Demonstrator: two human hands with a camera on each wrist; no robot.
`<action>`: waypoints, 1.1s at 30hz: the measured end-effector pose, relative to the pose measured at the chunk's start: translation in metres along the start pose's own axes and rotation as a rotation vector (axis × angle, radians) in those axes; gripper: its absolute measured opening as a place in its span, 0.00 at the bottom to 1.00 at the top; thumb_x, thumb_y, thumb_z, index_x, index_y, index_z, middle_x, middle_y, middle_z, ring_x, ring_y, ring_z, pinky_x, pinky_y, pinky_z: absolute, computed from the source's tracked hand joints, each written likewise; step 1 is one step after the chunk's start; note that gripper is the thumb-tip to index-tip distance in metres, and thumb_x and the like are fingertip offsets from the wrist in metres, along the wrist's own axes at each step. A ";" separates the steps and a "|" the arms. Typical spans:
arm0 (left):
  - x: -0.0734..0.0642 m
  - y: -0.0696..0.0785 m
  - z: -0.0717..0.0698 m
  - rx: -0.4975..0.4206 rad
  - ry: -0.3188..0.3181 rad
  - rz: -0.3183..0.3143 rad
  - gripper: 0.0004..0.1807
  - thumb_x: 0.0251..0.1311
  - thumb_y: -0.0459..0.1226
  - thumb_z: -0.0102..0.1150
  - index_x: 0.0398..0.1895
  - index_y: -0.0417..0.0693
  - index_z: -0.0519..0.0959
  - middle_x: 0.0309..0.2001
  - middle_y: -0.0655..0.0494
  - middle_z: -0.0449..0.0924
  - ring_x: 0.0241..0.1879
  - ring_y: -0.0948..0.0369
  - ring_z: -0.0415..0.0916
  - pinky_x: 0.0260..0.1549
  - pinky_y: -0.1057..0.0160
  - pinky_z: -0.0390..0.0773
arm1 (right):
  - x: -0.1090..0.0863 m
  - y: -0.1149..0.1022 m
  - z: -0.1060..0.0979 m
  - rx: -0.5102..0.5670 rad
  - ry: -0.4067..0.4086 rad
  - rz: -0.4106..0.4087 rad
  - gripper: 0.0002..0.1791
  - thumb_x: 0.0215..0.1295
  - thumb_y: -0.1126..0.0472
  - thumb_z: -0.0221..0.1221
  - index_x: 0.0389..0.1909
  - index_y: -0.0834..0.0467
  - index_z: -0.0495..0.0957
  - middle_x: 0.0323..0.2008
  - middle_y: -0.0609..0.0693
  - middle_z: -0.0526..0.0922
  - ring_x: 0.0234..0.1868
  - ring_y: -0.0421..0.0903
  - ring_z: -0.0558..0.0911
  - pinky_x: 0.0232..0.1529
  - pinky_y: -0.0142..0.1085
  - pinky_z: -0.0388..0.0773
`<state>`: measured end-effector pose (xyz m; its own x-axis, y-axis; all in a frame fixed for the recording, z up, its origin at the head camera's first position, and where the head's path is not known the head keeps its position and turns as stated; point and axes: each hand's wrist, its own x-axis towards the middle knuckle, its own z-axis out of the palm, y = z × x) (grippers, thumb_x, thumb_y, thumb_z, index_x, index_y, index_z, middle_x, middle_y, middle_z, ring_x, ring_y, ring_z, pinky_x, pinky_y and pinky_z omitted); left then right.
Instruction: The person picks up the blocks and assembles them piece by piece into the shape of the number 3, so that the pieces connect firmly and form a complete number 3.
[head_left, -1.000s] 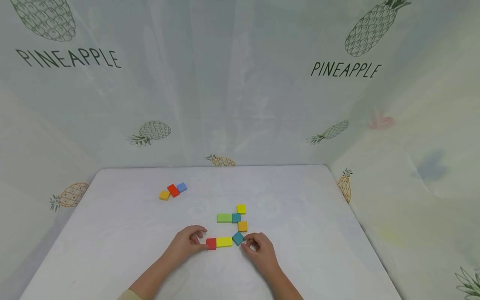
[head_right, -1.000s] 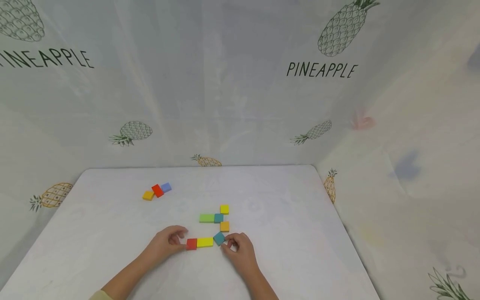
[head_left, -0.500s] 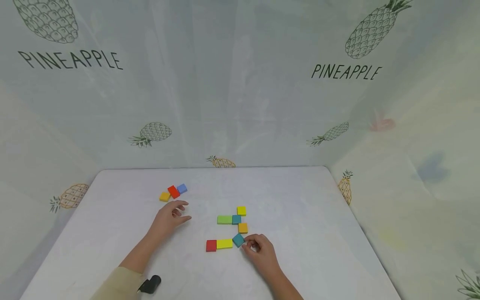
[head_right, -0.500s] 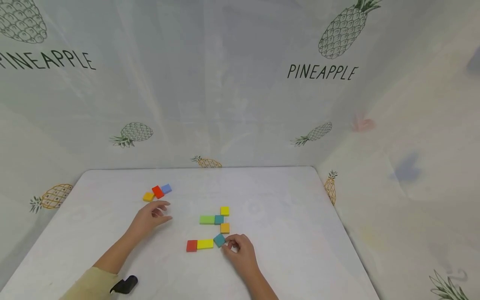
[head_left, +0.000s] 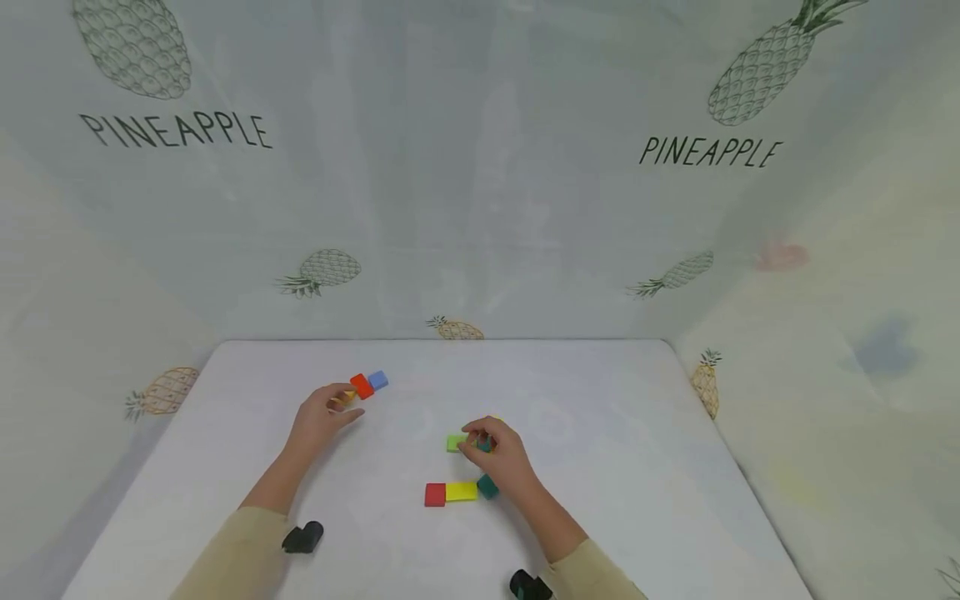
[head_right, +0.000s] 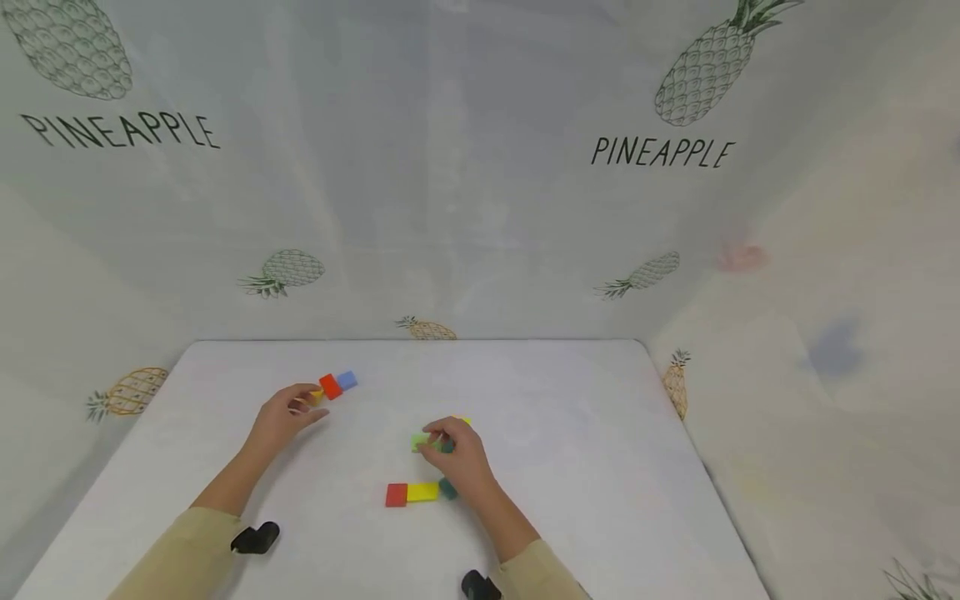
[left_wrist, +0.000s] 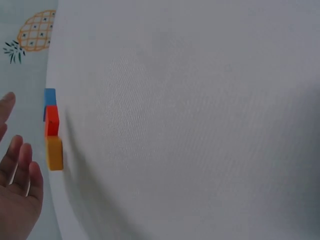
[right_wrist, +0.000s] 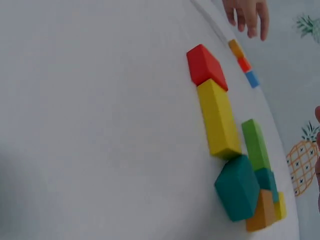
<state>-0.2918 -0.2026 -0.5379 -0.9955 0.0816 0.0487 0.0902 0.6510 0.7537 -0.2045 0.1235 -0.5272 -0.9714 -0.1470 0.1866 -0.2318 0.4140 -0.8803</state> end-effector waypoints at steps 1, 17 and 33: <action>0.002 -0.002 -0.001 0.002 0.003 -0.003 0.27 0.57 0.38 0.69 0.59 0.39 0.74 0.48 0.41 0.75 0.45 0.46 0.74 0.45 0.50 0.78 | 0.006 -0.003 0.003 0.000 -0.010 -0.012 0.12 0.61 0.58 0.67 0.44 0.59 0.82 0.34 0.43 0.79 0.38 0.49 0.75 0.36 0.33 0.71; 0.024 -0.033 0.001 0.084 0.049 -0.107 0.27 0.56 0.40 0.69 0.58 0.39 0.74 0.49 0.39 0.74 0.47 0.46 0.70 0.48 0.48 0.73 | 0.030 -0.016 0.038 -0.001 -0.148 0.042 0.16 0.62 0.54 0.66 0.47 0.57 0.81 0.37 0.44 0.81 0.41 0.48 0.75 0.38 0.32 0.72; 0.027 -0.027 0.004 0.129 0.072 -0.190 0.28 0.57 0.40 0.68 0.58 0.38 0.74 0.47 0.41 0.76 0.43 0.47 0.71 0.46 0.48 0.73 | 0.015 -0.012 0.036 0.023 -0.166 0.083 0.15 0.64 0.54 0.64 0.48 0.57 0.81 0.38 0.42 0.79 0.42 0.45 0.74 0.40 0.32 0.74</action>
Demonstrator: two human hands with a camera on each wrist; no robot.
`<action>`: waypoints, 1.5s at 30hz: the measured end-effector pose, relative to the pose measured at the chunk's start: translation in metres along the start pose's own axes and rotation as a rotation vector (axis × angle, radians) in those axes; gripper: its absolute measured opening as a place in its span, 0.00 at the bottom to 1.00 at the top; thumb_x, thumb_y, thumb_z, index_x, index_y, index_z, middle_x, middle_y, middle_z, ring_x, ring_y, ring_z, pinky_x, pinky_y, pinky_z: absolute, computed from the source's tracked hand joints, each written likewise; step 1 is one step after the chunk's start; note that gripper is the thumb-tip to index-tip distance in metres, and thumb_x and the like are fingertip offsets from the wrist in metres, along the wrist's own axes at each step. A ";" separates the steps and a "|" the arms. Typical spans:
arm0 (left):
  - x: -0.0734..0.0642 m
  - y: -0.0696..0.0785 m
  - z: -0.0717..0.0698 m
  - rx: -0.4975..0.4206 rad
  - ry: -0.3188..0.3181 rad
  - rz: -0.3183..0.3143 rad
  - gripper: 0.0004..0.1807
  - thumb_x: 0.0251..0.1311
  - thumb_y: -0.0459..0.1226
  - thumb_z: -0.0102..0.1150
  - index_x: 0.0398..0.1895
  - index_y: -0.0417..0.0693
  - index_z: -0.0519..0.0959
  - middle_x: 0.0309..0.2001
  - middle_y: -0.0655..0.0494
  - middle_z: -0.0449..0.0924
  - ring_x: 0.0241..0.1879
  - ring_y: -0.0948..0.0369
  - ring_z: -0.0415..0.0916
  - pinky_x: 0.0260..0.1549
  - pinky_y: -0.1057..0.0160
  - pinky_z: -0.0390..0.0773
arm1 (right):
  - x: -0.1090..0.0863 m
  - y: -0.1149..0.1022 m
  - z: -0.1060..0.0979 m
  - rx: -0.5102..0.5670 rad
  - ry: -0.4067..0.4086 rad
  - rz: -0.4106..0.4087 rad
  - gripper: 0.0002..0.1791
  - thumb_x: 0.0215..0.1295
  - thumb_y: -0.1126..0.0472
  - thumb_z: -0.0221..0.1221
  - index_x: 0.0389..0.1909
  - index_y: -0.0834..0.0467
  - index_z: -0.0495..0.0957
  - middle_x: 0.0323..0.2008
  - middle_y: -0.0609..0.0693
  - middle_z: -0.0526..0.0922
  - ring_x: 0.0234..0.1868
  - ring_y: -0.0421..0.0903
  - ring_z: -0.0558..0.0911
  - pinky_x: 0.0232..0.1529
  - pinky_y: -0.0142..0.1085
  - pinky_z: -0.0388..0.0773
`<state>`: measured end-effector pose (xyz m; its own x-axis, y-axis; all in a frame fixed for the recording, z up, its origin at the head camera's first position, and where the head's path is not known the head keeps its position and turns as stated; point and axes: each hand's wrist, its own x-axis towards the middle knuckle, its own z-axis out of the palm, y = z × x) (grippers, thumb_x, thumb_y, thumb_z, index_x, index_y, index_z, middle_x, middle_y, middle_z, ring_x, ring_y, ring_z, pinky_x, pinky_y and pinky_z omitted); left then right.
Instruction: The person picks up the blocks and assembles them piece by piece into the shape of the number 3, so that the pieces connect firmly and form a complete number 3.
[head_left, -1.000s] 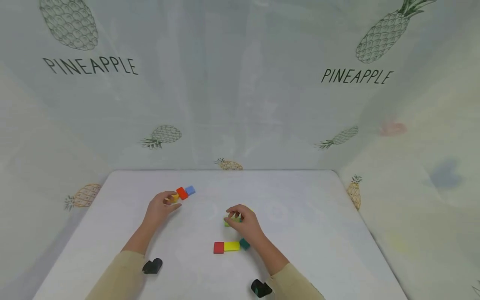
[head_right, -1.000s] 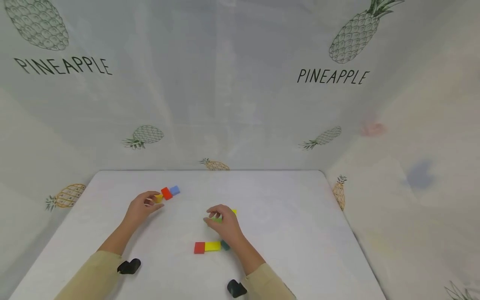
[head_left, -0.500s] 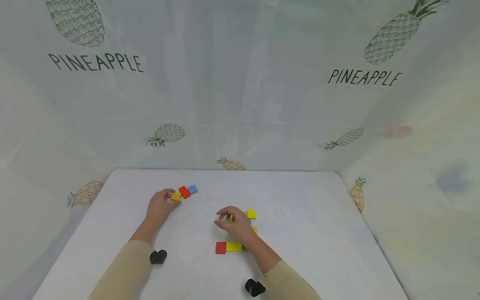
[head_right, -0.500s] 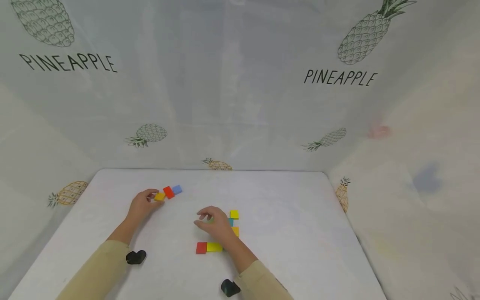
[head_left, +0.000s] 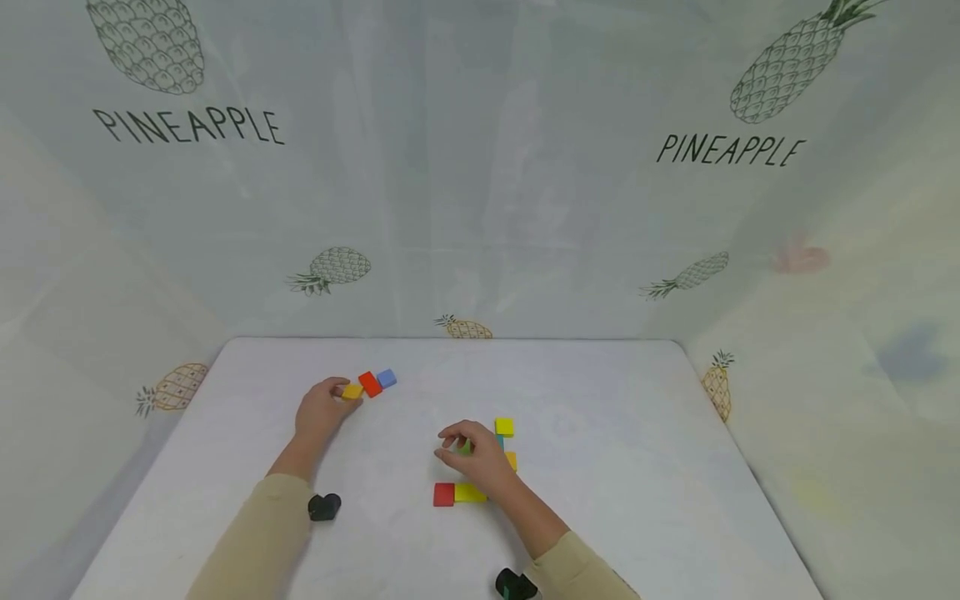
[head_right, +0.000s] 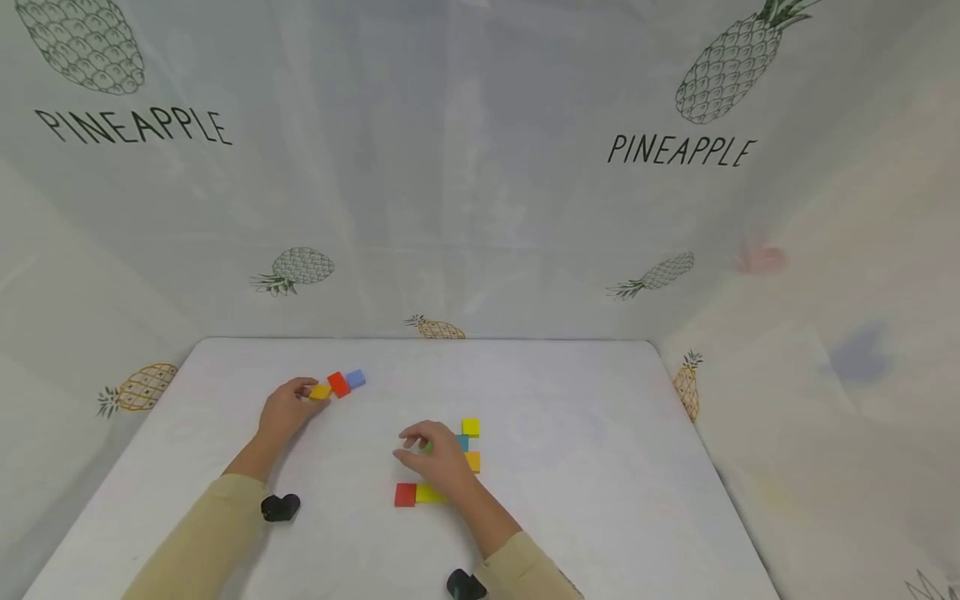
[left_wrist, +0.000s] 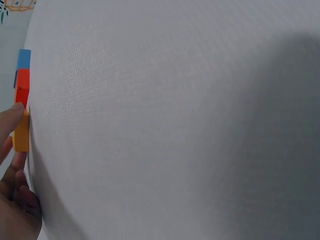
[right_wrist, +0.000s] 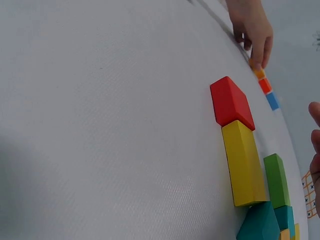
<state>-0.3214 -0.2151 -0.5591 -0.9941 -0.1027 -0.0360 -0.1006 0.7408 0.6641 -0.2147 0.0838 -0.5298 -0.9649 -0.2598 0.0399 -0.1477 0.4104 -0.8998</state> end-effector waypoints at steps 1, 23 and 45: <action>0.000 0.000 -0.001 -0.003 0.002 0.000 0.27 0.57 0.40 0.68 0.58 0.38 0.74 0.46 0.41 0.76 0.43 0.47 0.71 0.46 0.48 0.73 | 0.000 0.000 -0.001 0.001 0.002 -0.001 0.15 0.64 0.54 0.64 0.48 0.57 0.81 0.38 0.42 0.79 0.41 0.45 0.74 0.40 0.32 0.74; 0.002 0.033 0.003 -0.094 -0.018 0.119 0.26 0.54 0.39 0.71 0.56 0.39 0.77 0.45 0.43 0.76 0.46 0.46 0.69 0.48 0.49 0.70 | -0.014 0.026 -0.029 0.006 0.134 -0.031 0.13 0.62 0.56 0.66 0.45 0.55 0.82 0.34 0.42 0.80 0.37 0.46 0.74 0.35 0.32 0.73; -0.027 0.110 0.045 -0.043 -0.129 0.142 0.26 0.53 0.41 0.73 0.56 0.49 0.78 0.46 0.49 0.77 0.49 0.51 0.71 0.47 0.52 0.77 | -0.033 0.061 -0.058 -0.003 0.307 0.065 0.13 0.60 0.57 0.67 0.45 0.55 0.81 0.40 0.44 0.79 0.39 0.46 0.72 0.37 0.35 0.70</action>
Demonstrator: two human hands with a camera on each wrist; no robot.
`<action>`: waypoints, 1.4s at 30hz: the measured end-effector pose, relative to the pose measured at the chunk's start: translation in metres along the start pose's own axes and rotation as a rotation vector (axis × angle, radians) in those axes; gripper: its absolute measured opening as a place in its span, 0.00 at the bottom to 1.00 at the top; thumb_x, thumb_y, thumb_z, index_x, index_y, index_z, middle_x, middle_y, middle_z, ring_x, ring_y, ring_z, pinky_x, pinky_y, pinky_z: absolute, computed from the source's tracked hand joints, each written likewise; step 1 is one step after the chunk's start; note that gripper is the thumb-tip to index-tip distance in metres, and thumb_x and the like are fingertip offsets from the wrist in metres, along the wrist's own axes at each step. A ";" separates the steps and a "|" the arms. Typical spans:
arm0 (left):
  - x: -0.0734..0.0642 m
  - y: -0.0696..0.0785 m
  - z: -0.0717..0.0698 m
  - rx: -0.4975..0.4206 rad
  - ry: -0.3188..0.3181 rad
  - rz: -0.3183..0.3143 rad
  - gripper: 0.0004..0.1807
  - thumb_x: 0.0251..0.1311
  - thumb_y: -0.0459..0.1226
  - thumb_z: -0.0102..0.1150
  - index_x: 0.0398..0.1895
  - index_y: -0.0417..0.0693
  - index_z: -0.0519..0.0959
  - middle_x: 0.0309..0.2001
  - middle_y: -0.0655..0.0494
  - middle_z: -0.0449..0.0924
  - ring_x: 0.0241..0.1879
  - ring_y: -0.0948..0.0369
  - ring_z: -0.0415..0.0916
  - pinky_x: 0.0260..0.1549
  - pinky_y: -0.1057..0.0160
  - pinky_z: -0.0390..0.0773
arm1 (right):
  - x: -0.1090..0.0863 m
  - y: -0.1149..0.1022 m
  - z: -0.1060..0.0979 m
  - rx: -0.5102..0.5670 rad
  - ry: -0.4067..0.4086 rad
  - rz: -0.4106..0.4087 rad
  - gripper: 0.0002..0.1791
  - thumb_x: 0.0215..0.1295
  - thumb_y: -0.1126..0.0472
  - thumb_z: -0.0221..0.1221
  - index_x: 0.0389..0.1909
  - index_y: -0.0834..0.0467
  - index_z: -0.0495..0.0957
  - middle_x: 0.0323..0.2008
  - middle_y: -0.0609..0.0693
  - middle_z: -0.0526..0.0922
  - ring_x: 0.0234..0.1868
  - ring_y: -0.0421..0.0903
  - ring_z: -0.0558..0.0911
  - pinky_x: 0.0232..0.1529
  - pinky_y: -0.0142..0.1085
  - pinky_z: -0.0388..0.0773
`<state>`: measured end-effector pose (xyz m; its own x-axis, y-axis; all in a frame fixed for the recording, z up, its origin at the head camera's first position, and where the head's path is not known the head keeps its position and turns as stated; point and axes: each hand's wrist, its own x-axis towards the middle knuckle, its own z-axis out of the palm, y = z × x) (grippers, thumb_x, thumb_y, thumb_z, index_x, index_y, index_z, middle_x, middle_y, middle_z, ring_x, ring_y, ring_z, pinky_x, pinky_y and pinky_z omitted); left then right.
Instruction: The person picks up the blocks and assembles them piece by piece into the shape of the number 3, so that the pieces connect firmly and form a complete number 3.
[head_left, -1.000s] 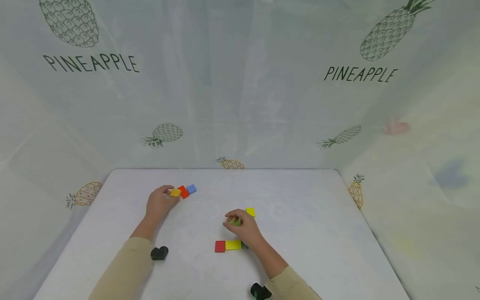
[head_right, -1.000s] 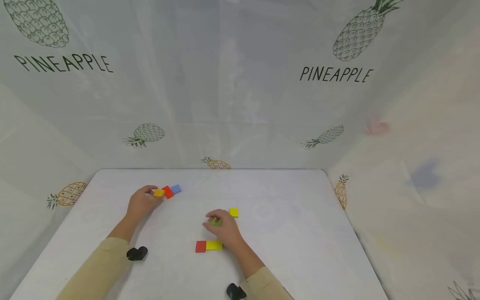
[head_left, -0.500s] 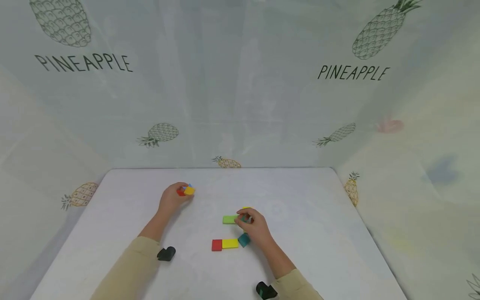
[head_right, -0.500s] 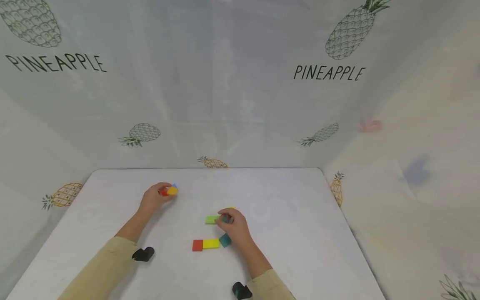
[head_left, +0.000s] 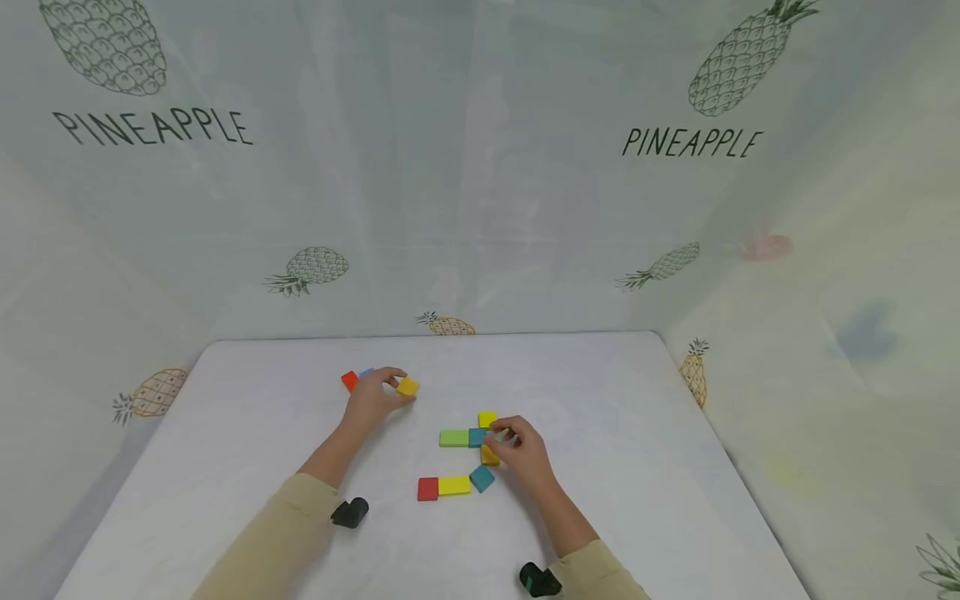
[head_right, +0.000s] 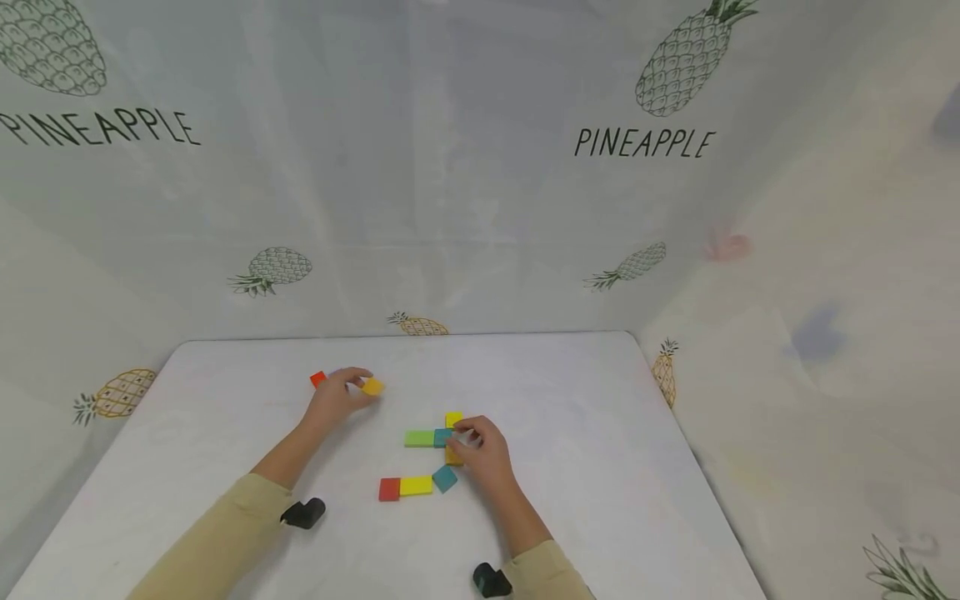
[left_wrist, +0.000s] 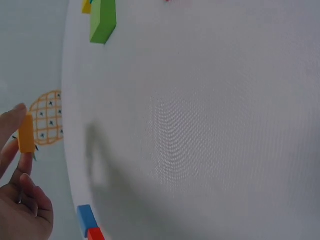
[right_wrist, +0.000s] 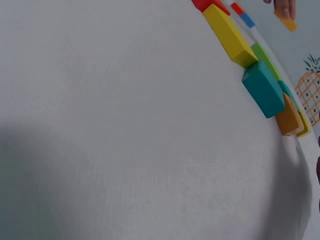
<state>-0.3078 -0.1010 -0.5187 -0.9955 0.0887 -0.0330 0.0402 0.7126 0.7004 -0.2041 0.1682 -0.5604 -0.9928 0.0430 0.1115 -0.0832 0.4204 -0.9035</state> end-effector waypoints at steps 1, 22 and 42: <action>0.000 0.003 0.003 0.005 -0.005 0.004 0.26 0.52 0.42 0.73 0.56 0.49 0.78 0.46 0.49 0.77 0.48 0.51 0.71 0.46 0.53 0.78 | 0.000 0.003 -0.001 -0.007 0.007 -0.003 0.12 0.60 0.58 0.68 0.44 0.55 0.81 0.40 0.44 0.79 0.39 0.46 0.72 0.37 0.35 0.70; 0.005 0.057 0.056 -0.022 -0.160 -0.025 0.25 0.49 0.44 0.75 0.51 0.51 0.78 0.39 0.54 0.77 0.40 0.55 0.72 0.43 0.56 0.77 | 0.003 0.032 0.000 -0.142 0.038 -0.069 0.15 0.55 0.54 0.70 0.44 0.49 0.82 0.42 0.39 0.77 0.45 0.42 0.73 0.52 0.40 0.72; 0.027 0.061 0.093 0.104 -0.224 0.039 0.23 0.49 0.45 0.75 0.48 0.50 0.79 0.36 0.56 0.77 0.36 0.57 0.72 0.41 0.57 0.75 | -0.002 0.028 0.000 -0.112 0.077 -0.068 0.10 0.57 0.55 0.69 0.40 0.47 0.83 0.38 0.38 0.77 0.43 0.40 0.74 0.48 0.36 0.73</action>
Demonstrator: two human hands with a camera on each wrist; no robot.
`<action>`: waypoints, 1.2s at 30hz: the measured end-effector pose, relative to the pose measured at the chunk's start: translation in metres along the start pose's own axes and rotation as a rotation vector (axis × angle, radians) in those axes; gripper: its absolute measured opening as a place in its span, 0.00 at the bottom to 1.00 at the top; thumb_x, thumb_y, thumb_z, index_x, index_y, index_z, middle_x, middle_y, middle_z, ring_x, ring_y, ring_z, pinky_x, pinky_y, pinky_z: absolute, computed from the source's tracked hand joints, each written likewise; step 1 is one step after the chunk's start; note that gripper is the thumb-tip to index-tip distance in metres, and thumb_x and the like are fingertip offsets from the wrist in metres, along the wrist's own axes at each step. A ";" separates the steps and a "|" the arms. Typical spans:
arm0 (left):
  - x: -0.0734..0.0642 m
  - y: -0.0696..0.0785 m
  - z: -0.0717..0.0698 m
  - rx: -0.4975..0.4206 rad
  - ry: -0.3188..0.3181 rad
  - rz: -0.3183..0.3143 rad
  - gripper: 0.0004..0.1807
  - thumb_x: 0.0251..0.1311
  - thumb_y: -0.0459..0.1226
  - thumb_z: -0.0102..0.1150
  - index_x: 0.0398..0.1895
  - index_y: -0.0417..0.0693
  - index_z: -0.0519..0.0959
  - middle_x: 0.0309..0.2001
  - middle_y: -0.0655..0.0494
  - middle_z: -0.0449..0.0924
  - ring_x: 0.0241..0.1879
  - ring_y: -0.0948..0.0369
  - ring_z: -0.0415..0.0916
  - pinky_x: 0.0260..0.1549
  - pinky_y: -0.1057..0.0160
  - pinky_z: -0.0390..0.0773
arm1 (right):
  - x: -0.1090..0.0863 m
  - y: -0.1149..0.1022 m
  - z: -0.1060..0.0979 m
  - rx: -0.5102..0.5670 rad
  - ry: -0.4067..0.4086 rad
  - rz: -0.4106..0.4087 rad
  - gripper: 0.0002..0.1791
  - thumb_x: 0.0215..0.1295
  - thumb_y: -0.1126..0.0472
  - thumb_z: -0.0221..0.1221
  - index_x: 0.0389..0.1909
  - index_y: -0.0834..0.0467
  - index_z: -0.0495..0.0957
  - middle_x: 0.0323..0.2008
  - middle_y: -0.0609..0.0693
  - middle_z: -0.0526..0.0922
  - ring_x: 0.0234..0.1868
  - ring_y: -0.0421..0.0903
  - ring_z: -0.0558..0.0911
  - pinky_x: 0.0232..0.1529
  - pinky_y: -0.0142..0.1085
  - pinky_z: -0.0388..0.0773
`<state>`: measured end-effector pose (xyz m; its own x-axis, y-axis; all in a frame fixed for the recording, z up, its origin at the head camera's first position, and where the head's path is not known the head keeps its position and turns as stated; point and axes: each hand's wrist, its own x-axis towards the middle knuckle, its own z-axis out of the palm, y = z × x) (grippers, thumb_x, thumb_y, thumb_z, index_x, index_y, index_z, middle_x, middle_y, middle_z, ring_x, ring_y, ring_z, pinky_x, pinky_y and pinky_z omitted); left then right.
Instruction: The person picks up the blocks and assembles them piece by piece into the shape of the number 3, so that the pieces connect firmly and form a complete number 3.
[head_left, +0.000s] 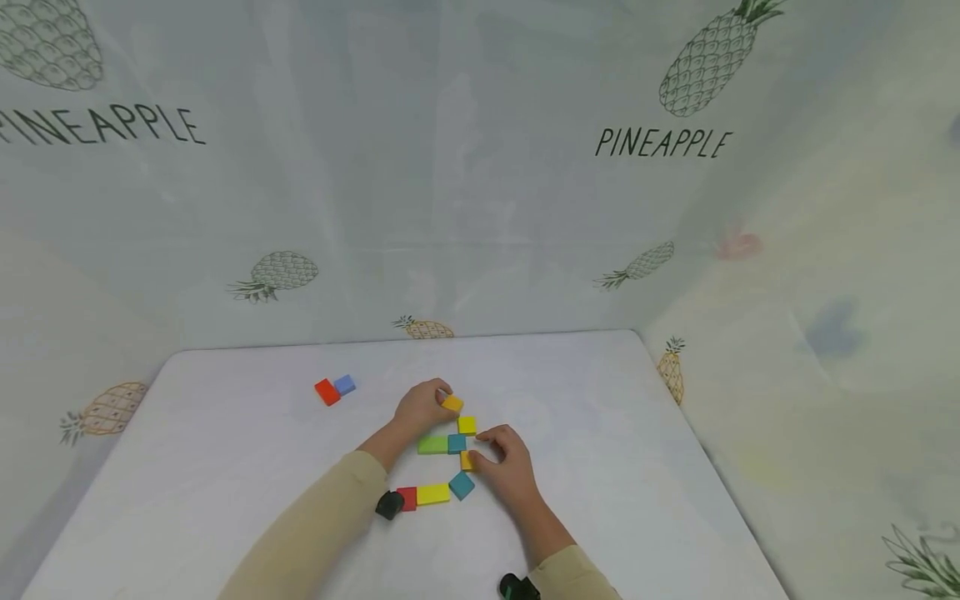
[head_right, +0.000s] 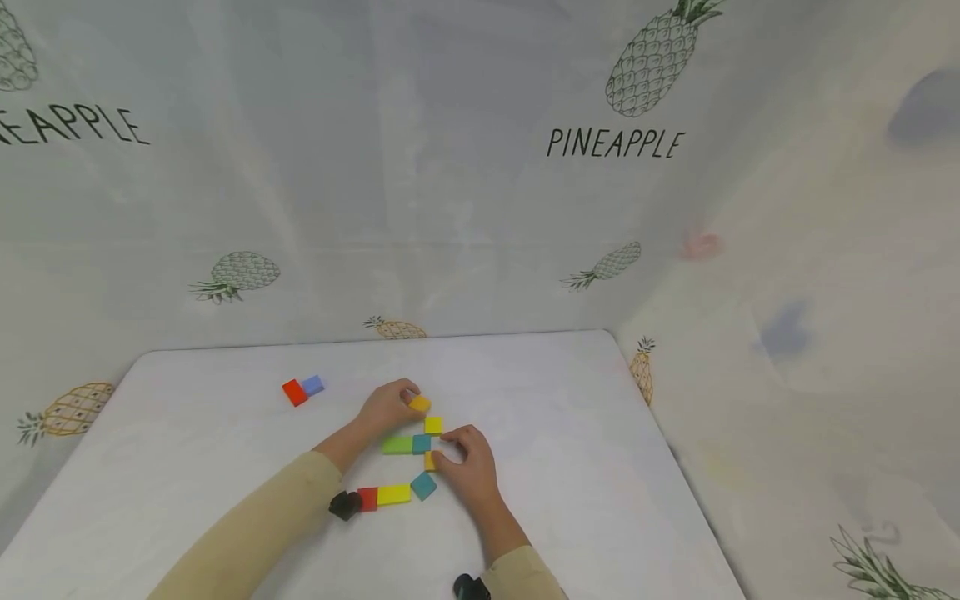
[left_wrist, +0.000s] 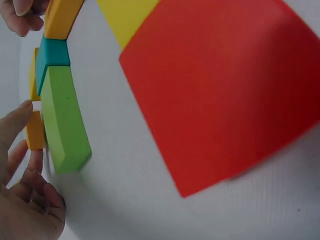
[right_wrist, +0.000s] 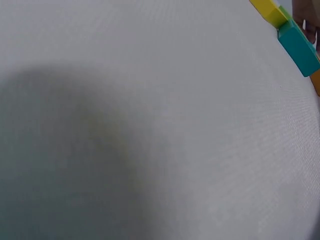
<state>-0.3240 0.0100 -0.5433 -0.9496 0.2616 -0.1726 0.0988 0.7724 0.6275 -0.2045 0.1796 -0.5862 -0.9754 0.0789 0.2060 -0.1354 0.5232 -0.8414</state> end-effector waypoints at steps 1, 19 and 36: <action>0.000 0.000 0.000 -0.004 -0.002 -0.003 0.23 0.49 0.44 0.75 0.48 0.50 0.79 0.36 0.56 0.77 0.36 0.57 0.72 0.41 0.57 0.75 | 0.000 0.000 0.000 -0.001 -0.001 0.002 0.10 0.57 0.55 0.69 0.40 0.47 0.83 0.38 0.38 0.77 0.42 0.40 0.74 0.48 0.36 0.73; 0.000 -0.010 -0.006 -0.059 -0.038 0.008 0.24 0.49 0.42 0.75 0.51 0.51 0.79 0.33 0.56 0.75 0.34 0.57 0.70 0.37 0.58 0.73 | 0.002 0.003 0.002 -0.028 -0.011 -0.005 0.10 0.58 0.56 0.68 0.41 0.47 0.82 0.40 0.38 0.76 0.44 0.40 0.74 0.49 0.36 0.73; 0.002 -0.018 -0.018 -0.126 -0.103 0.024 0.20 0.57 0.37 0.68 0.54 0.51 0.81 0.32 0.56 0.76 0.35 0.57 0.71 0.39 0.59 0.74 | 0.005 -0.001 0.006 -0.240 -0.105 -0.056 0.24 0.60 0.50 0.62 0.58 0.51 0.79 0.58 0.45 0.74 0.58 0.47 0.71 0.59 0.47 0.69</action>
<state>-0.3329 -0.0140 -0.5412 -0.9114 0.3419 -0.2291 0.0769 0.6882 0.7214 -0.2106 0.1746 -0.5871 -0.9819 -0.0379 0.1857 -0.1570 0.7112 -0.6853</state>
